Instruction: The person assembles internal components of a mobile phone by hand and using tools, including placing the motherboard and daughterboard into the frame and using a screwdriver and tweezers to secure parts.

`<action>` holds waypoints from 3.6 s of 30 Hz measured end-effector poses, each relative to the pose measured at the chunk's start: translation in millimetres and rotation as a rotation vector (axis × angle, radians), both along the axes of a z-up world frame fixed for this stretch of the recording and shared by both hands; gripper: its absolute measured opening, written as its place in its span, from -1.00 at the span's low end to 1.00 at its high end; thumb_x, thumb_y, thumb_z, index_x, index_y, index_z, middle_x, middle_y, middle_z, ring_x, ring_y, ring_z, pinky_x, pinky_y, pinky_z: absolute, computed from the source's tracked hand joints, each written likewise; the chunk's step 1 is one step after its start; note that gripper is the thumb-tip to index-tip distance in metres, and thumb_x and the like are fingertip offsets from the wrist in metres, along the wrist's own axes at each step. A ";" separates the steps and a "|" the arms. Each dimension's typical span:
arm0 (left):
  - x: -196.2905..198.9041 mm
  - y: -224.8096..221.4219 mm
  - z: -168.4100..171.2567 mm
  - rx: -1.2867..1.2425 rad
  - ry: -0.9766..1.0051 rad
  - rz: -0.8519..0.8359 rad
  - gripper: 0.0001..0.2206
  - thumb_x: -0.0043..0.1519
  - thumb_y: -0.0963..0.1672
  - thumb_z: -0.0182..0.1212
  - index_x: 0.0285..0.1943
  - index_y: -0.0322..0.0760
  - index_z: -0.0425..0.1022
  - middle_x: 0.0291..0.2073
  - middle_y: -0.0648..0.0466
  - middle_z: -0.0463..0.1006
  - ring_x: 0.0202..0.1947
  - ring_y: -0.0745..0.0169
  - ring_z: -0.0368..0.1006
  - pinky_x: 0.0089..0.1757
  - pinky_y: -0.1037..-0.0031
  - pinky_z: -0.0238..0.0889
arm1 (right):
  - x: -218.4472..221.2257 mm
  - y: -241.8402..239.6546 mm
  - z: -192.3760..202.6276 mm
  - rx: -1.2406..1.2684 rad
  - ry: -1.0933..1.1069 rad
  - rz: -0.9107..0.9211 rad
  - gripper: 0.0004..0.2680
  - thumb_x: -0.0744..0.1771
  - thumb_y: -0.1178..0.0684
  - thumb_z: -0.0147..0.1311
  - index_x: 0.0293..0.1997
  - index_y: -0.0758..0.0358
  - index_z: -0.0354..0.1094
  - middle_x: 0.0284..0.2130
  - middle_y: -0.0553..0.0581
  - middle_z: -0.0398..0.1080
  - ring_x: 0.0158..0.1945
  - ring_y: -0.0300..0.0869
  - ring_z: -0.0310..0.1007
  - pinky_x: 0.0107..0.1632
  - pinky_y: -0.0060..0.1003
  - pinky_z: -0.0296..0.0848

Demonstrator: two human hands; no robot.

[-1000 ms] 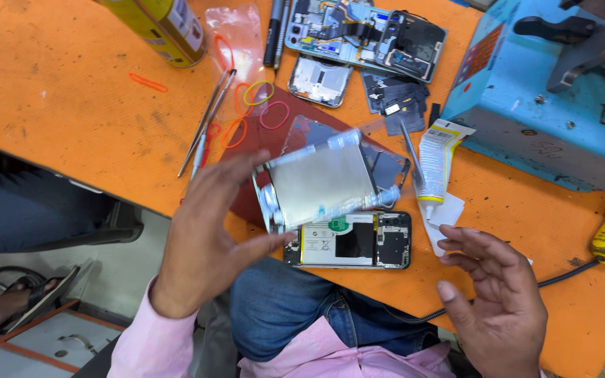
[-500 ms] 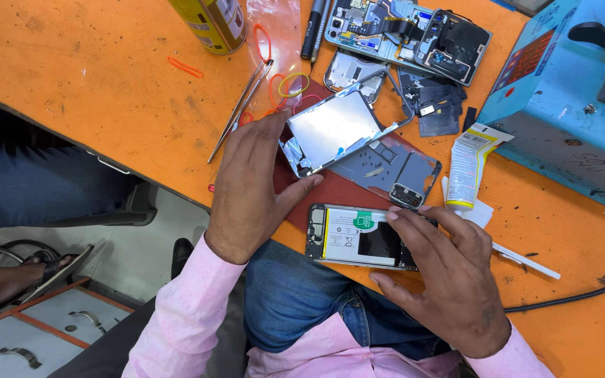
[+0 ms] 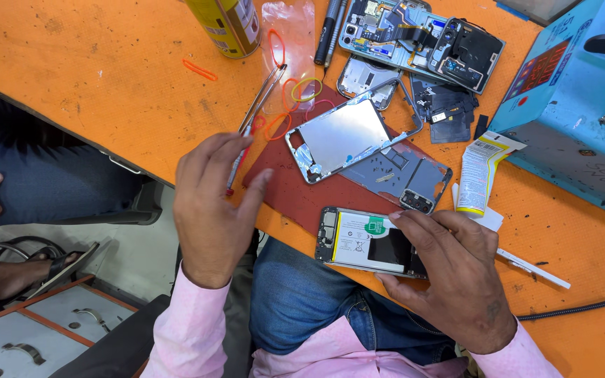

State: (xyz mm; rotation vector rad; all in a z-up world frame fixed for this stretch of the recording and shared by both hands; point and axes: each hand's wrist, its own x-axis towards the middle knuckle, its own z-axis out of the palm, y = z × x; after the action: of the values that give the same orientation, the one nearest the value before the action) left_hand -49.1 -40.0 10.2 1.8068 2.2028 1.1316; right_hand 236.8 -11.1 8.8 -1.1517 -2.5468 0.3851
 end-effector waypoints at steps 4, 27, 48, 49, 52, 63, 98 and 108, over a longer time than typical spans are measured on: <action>-6.8 -2.1 -8.1 -0.018 0.071 0.061 -0.69 0.15 -0.21 0.47 0.07 -0.31 0.57 -0.04 -0.05 0.56 -0.01 -0.06 0.47 -0.01 0.24 0.36 | 1.6 -2.4 -0.5 0.008 0.032 -0.034 -0.41 0.06 -0.05 0.42 0.17 0.19 0.32 0.08 0.07 0.43 0.12 0.01 0.28 0.11 -0.04 0.19; 45.3 -48.4 20.4 -0.005 -0.214 -0.027 -0.66 0.14 -0.23 0.48 0.06 -0.26 0.48 -0.27 0.08 0.63 -0.33 0.30 0.58 -0.24 0.53 0.43 | 3.0 -35.5 -0.9 0.053 0.073 -0.008 -0.65 0.22 -0.04 0.32 0.07 0.22 0.45 0.04 0.04 0.46 0.09 -0.08 0.40 0.13 -0.07 0.23; 82.7 -37.0 -23.1 0.110 -0.271 -0.422 -0.31 0.22 -0.29 0.44 0.44 -0.24 0.05 -0.18 -0.09 0.63 -0.17 0.08 0.67 -0.17 0.39 0.53 | -6.8 -37.2 -9.4 0.084 0.057 -0.024 -0.70 0.25 0.03 0.24 0.08 0.22 0.49 0.04 0.09 0.47 0.10 -0.05 0.41 0.12 -0.05 0.34; 82.6 -36.2 -22.5 0.110 -0.263 -0.437 -0.31 0.22 -0.30 0.44 0.45 -0.25 0.04 -0.17 -0.09 0.62 -0.17 0.08 0.66 -0.17 0.40 0.53 | -6.7 -36.8 -9.4 0.079 0.059 -0.024 -0.70 0.26 0.03 0.24 0.08 0.22 0.49 0.04 0.09 0.47 0.10 -0.05 0.41 0.12 -0.05 0.34; 81.4 -36.1 -21.9 0.116 -0.234 -0.463 -0.29 0.23 -0.30 0.43 0.46 -0.25 0.02 -0.16 -0.10 0.62 -0.17 0.07 0.65 -0.19 0.40 0.52 | -6.6 -36.4 -9.7 0.066 0.072 -0.022 -0.70 0.26 0.03 0.24 0.08 0.23 0.49 0.04 0.09 0.47 0.11 -0.06 0.41 0.13 -0.05 0.34; 70.9 -25.2 13.7 0.058 -0.159 -0.801 -0.51 0.17 -0.25 0.28 0.28 -0.18 0.25 0.00 -0.17 0.49 -0.05 -0.18 0.58 -0.11 0.26 0.52 | -2.1 -34.4 -13.1 0.064 0.117 -0.019 -0.70 0.24 0.06 0.22 0.07 0.26 0.49 0.04 0.12 0.47 0.11 -0.03 0.42 0.13 -0.02 0.36; 74.1 -13.5 15.3 0.129 -0.036 -0.784 -0.58 0.30 -0.21 0.31 0.33 -0.15 0.35 -0.04 0.00 0.55 -0.13 0.08 0.61 -0.17 0.37 0.50 | 0.6 -32.4 -18.0 -0.052 0.227 -0.066 -0.81 0.27 0.05 0.26 -0.09 0.22 0.50 0.05 0.03 0.48 0.11 -0.05 0.39 0.09 -0.09 0.33; 72.8 -16.9 13.5 0.174 -0.020 -0.741 -0.62 0.32 -0.20 0.30 0.31 -0.16 0.36 -0.04 0.02 0.54 -0.11 0.06 0.62 -0.15 0.33 0.51 | 0.7 -32.8 -18.1 -0.041 0.228 -0.049 -0.78 0.25 0.05 0.28 -0.07 0.23 0.50 0.05 0.05 0.47 0.11 -0.02 0.39 0.10 -0.08 0.33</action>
State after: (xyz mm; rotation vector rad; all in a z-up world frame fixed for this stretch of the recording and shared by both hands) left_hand 23.6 -56.9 23.7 2.3483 1.2292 1.1514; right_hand 237.6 -43.9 -9.3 -1.1136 -2.3196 0.5266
